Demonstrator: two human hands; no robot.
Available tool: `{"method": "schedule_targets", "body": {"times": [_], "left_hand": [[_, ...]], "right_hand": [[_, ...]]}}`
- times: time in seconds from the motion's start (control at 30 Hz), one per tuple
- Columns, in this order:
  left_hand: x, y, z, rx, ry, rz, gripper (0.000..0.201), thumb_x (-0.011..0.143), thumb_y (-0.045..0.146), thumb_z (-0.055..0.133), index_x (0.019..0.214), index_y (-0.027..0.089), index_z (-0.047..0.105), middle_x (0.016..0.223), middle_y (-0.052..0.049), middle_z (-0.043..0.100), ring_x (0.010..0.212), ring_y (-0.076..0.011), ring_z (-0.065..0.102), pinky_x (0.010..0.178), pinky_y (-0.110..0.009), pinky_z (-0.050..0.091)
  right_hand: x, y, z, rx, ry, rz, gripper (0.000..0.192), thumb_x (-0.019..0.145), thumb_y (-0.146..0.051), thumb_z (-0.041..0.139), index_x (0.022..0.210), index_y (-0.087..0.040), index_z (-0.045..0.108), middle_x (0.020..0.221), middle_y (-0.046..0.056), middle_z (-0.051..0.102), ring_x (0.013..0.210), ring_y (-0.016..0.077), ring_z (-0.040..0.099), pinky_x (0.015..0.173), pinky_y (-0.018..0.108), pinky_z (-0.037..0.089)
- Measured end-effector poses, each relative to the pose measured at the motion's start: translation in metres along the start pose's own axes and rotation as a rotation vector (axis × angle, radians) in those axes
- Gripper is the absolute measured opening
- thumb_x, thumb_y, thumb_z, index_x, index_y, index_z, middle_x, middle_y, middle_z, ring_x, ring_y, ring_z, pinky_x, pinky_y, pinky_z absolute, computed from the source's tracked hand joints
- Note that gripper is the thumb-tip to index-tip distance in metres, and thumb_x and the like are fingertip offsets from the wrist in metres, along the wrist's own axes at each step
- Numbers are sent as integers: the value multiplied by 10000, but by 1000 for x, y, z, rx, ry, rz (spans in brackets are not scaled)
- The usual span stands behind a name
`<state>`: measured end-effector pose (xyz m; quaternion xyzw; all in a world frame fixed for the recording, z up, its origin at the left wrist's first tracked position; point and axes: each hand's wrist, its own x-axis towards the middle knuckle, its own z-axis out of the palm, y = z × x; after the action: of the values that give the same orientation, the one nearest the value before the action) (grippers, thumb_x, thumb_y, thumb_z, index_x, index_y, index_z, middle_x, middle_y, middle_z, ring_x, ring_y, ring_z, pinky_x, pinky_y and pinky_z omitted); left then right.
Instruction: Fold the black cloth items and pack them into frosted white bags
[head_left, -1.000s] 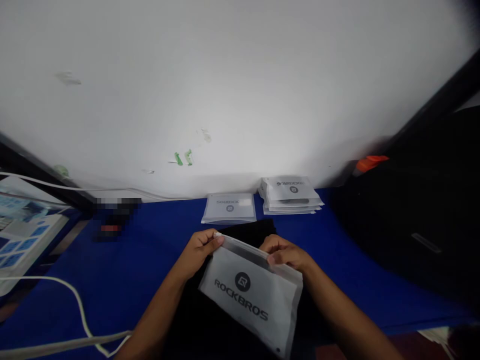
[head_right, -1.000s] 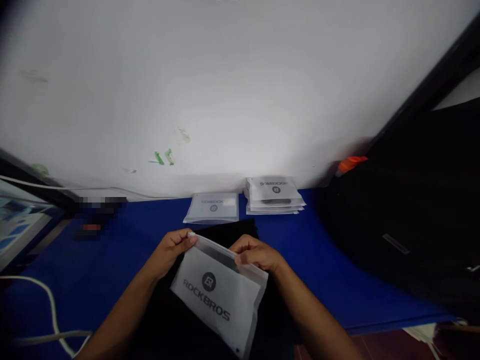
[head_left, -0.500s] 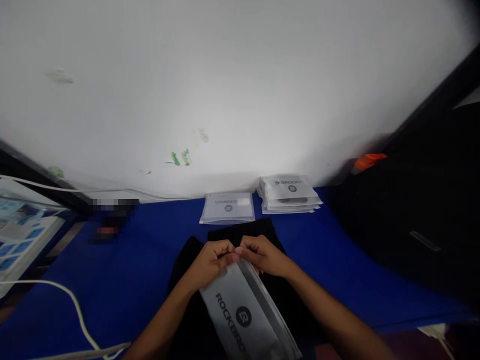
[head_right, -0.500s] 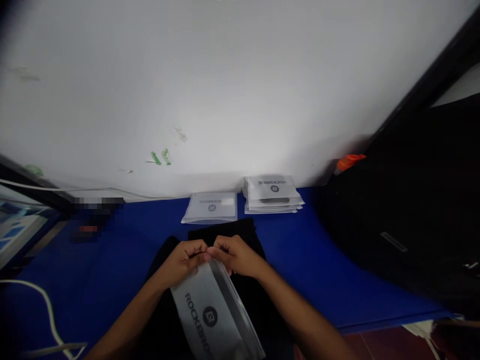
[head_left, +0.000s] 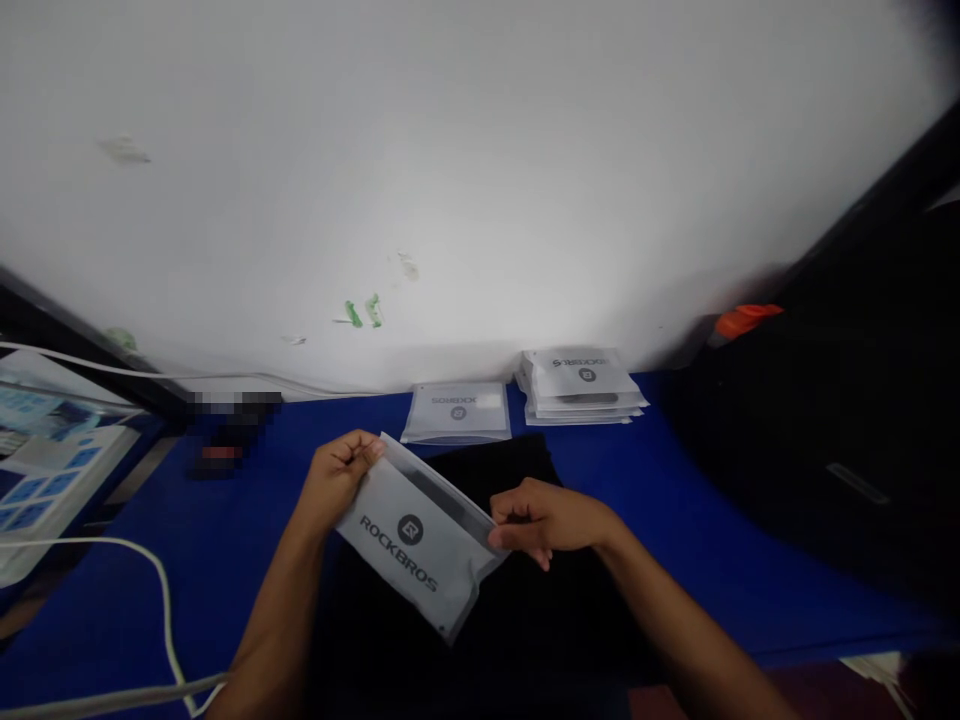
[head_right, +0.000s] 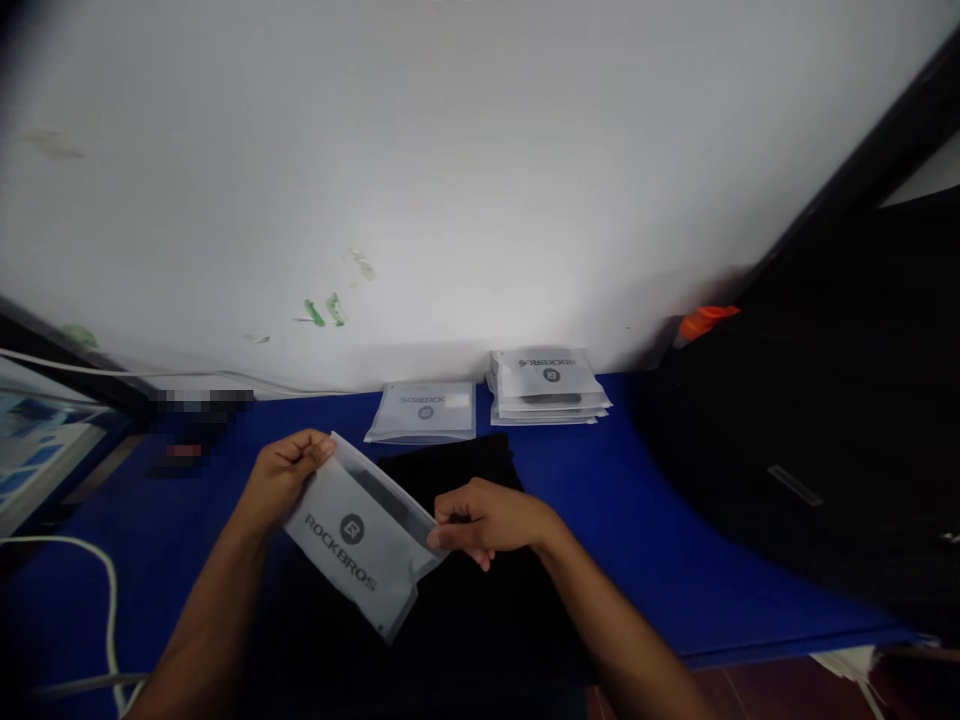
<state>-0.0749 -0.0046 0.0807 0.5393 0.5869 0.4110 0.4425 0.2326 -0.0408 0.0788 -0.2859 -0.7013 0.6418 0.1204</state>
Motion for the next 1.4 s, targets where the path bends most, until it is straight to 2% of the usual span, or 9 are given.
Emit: {"method": "schedule_targets", "body": {"times": [0.23, 0.37, 0.67, 0.8, 1.0, 1.17, 1.23, 1.33, 1.4], "left_hand": [[-3, -1, 27, -25, -85, 55, 405, 799, 555, 645, 705, 173, 551, 532, 55, 494, 442, -79, 407, 425, -177, 329], [-8, -4, 45, 63, -213, 98, 393, 832, 541, 605, 722, 165, 572, 590, 31, 525, 507, -100, 453, 464, -192, 363], [-14, -4, 56, 15, -236, 149, 369, 870, 514, 573, 751, 165, 565, 604, 37, 515, 512, -98, 444, 486, -201, 357], [-16, -2, 55, 77, -141, 219, 351, 873, 479, 568, 710, 169, 563, 587, 40, 501, 527, -103, 438, 507, -208, 350], [-11, 0, 38, 209, 44, 294, 277, 862, 427, 619, 742, 176, 613, 641, 23, 556, 599, -125, 498, 586, -224, 402], [-1, -5, 41, -4, 337, 287, 506, 753, 467, 737, 1152, 202, 572, 1164, -91, 616, 1038, -217, 595, 848, -297, 494], [-3, -4, 44, -121, 189, 232, 602, 754, 499, 727, 1242, 205, 533, 1236, -114, 599, 1084, -233, 598, 864, -325, 509], [-11, 3, 44, -167, -380, 51, 484, 765, 452, 739, 1144, 171, 631, 1046, -102, 702, 925, -228, 671, 798, -331, 536], [-13, 6, 40, -123, -574, -55, 359, 758, 395, 760, 1009, 146, 696, 874, -88, 736, 791, -214, 691, 687, -292, 534]], "right_hand": [[10, 0, 3, 177, 292, -158, 293, 938, -429, 569, 1068, -178, 646, 759, -16, 627, 555, 83, 604, 468, 177, 482], [14, 2, 6, 142, 292, -181, 366, 889, -392, 656, 1227, -255, 634, 906, -3, 620, 617, 85, 585, 484, 183, 487], [13, 0, 6, 35, 318, -195, 344, 895, -388, 640, 1195, -222, 665, 1024, 29, 668, 740, 123, 598, 634, 238, 488], [16, 1, 8, -54, 229, -213, 563, 740, -339, 797, 1258, -225, 607, 1130, 30, 671, 964, 195, 630, 841, 307, 500], [24, 7, 15, -236, 217, -188, 181, 825, -327, 689, 835, -147, 699, 791, 10, 679, 749, 182, 623, 728, 291, 500], [23, 7, 14, 51, 461, -262, 330, 861, -400, 665, 1119, -195, 674, 1060, 51, 699, 983, 239, 640, 904, 388, 504], [24, 9, 13, 171, 618, -291, 405, 853, -432, 673, 1190, -211, 639, 1129, 68, 686, 1052, 256, 628, 957, 422, 487], [28, 13, 12, 280, 838, -309, 437, 837, -481, 679, 1183, -220, 620, 1154, 79, 676, 1110, 272, 606, 984, 437, 480], [30, 14, 11, 299, 920, -295, 418, 828, -489, 687, 1143, -223, 625, 1145, 74, 674, 1099, 268, 605, 964, 419, 500]]}}
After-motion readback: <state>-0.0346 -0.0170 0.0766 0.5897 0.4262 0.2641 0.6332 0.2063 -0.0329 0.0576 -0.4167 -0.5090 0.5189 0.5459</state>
